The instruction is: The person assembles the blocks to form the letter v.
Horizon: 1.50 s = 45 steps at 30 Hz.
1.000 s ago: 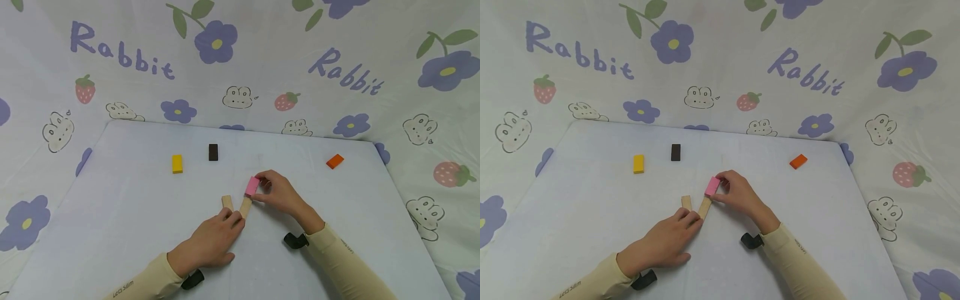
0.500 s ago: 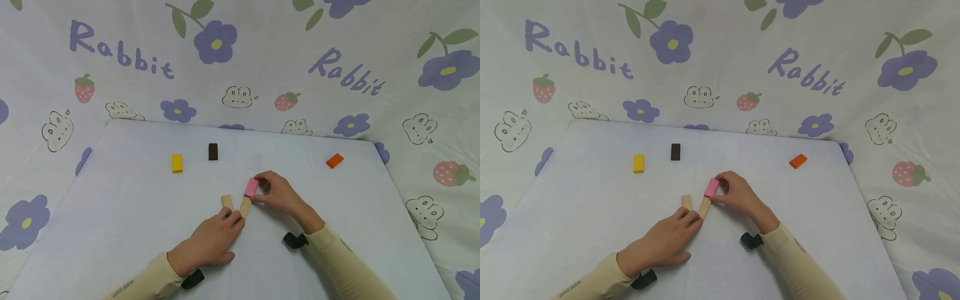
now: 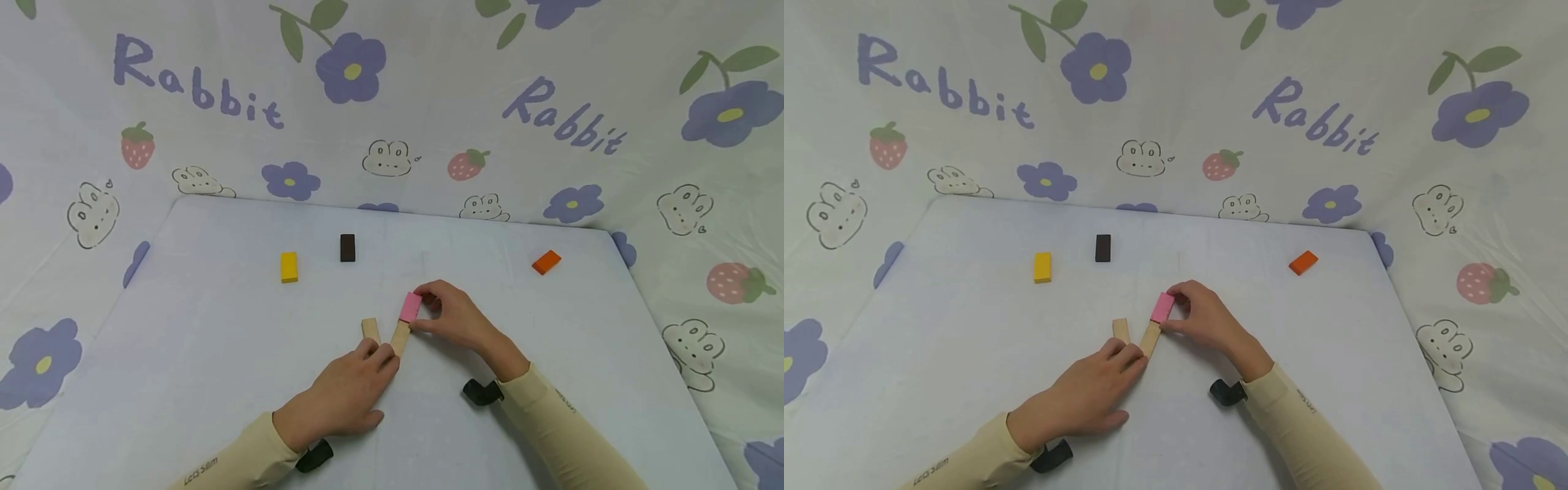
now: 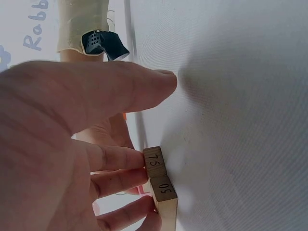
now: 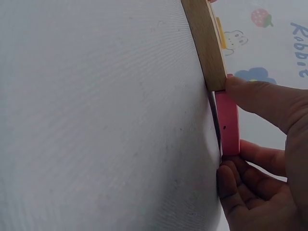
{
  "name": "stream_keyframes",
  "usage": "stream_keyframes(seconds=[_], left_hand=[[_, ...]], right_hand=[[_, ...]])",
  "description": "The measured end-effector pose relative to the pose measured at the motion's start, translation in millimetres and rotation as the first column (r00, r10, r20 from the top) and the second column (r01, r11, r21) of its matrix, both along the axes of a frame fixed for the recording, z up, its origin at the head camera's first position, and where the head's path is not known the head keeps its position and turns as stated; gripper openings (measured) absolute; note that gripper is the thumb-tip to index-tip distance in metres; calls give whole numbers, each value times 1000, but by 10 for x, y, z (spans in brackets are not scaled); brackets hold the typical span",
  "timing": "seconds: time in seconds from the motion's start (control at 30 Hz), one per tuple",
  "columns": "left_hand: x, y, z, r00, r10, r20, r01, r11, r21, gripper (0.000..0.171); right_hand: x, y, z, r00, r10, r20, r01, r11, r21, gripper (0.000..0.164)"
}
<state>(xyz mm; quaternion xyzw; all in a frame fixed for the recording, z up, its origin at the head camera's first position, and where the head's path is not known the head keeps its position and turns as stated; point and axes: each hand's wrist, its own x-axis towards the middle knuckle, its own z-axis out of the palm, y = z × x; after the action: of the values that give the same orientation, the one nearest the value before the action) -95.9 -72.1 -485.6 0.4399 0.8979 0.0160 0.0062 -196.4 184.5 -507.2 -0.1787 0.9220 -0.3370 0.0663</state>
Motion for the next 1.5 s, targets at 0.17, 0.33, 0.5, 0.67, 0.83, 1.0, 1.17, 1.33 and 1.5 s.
stream_keyframes(seconds=[0.17, 0.33, 0.5, 0.67, 0.83, 1.0, 1.17, 1.33, 1.5], left_hand=[[-4, -1, 4, 1000, 2, -11, -2, 1000, -6, 70], [2, -8, 16, 1000, 0, -24, 0, 1000, 1, 68], [1, -13, 16, 1000, -4, -29, 4, 1000, 5, 68], [-10, -8, -3, 1000, -7, -16, 7, 1000, 12, 67], [-15, -4, -24, 1000, -10, -19, 10, 1000, 14, 67], [-20, -4, -41, 1000, -2, -19, 2, 1000, 11, 68], [-15, -6, -31, 1000, -5, 4, 5, 1000, 6, 66], [-17, -10, -18, 1000, -2, -1, 2, 1000, 10, 66], [-22, -3, -14, 1000, 1, 6, -1, 1000, 6, 67]], right_hand=[[-4, -12, 32, 1000, 2, 7, -2, 1000, 3, 61], [-9, -7, 36, 1000, 13, 5, -13, 1000, -3, 60], [-26, 1, 31, 1000, 25, -7, -25, 1000, -8, 56], [-38, -1, 43, 1000, 13, 0, -13, 1000, -17, 45], [-59, -13, 40, 1000, -10, 20, 10, 1000, -10, 44], [-78, -19, 24, 1000, -14, 20, 14, 1000, -9, 44], [-72, -17, 18, 1000, -6, 30, 6, 1000, -10, 44], [-83, -31, 15, 1000, -3, 25, 3, 1000, -9, 46], [-82, -29, 7, 1000, 1, 14, -1, 1000, -8, 48]])
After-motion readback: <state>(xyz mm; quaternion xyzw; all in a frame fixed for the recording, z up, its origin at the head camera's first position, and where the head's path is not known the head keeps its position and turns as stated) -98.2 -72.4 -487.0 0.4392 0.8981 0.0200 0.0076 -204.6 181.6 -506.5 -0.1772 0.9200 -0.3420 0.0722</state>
